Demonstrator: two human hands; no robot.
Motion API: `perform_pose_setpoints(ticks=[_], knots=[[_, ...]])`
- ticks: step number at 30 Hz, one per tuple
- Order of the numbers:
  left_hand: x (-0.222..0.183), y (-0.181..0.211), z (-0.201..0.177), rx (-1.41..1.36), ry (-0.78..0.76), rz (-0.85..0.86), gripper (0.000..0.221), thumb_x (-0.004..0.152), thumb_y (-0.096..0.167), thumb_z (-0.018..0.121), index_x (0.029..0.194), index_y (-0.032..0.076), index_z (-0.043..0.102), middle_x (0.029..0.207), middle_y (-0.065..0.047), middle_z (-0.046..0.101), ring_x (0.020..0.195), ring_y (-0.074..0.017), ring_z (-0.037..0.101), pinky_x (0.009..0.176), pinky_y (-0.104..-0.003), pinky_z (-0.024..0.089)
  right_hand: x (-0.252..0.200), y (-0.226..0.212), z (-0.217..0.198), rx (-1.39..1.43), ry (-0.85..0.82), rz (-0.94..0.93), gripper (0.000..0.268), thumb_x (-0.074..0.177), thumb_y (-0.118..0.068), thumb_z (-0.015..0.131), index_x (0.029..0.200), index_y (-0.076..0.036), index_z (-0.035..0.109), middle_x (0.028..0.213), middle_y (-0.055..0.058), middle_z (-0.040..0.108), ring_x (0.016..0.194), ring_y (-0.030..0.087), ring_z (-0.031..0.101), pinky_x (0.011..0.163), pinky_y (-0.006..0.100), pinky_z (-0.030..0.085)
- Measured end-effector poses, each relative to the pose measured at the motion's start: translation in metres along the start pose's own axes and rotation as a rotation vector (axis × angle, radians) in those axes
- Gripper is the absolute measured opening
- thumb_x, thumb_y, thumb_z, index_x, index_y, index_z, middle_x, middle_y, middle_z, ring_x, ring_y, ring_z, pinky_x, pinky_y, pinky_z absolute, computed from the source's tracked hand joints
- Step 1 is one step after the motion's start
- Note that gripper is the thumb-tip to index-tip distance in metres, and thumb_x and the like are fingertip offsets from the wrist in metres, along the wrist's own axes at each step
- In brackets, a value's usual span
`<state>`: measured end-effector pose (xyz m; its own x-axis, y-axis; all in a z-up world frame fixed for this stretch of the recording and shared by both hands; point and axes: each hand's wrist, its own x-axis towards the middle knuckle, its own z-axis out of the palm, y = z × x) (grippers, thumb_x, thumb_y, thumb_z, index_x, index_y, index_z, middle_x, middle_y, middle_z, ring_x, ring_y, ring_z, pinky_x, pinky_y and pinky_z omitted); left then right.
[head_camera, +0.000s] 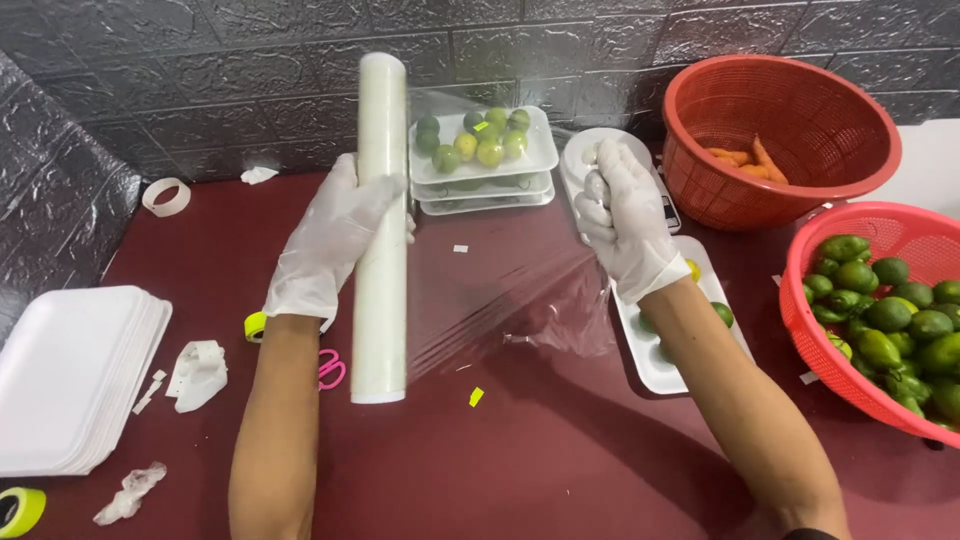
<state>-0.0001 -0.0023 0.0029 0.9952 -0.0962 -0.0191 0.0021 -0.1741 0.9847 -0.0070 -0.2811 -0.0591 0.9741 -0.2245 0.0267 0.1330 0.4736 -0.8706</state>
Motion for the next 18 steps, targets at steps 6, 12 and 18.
perform_pose_setpoints(ticks=[6,12,18], knots=[[0.002,-0.001,0.005,0.02,-0.052,0.052,0.073,0.078,0.025,0.087,0.132,0.0,0.045,0.088,-0.012,0.066,0.068,-0.0223,0.073,0.061,-0.037,0.069,-0.004,-0.005,-0.022,-0.097,0.06,0.04,0.012,0.108,-0.026,0.051,0.097,-0.02,0.052,0.059,-0.009,0.024,0.04,-0.001,0.023,0.03,0.011,0.017],[-0.006,0.004,0.003,0.102,-0.023,-0.066,0.064,0.083,0.024,0.08,0.132,0.0,0.045,0.087,-0.012,0.063,0.067,-0.0229,0.072,0.059,-0.036,0.066,-0.014,-0.004,-0.032,-0.151,0.077,0.102,0.012,0.107,-0.024,0.051,0.097,-0.019,0.05,0.06,-0.009,0.022,0.041,-0.001,0.02,0.031,0.011,0.015],[-0.027,0.0,0.006,0.304,0.05,-0.194,0.052,0.084,0.038,0.07,0.122,0.006,0.058,0.1,-0.016,0.064,0.105,-0.0317,0.067,0.098,-0.053,0.052,-0.018,0.021,-0.05,-0.258,0.126,0.149,0.012,0.106,-0.03,0.052,0.098,-0.022,0.048,0.06,-0.01,0.029,0.04,0.0,0.024,0.03,0.014,0.016]])
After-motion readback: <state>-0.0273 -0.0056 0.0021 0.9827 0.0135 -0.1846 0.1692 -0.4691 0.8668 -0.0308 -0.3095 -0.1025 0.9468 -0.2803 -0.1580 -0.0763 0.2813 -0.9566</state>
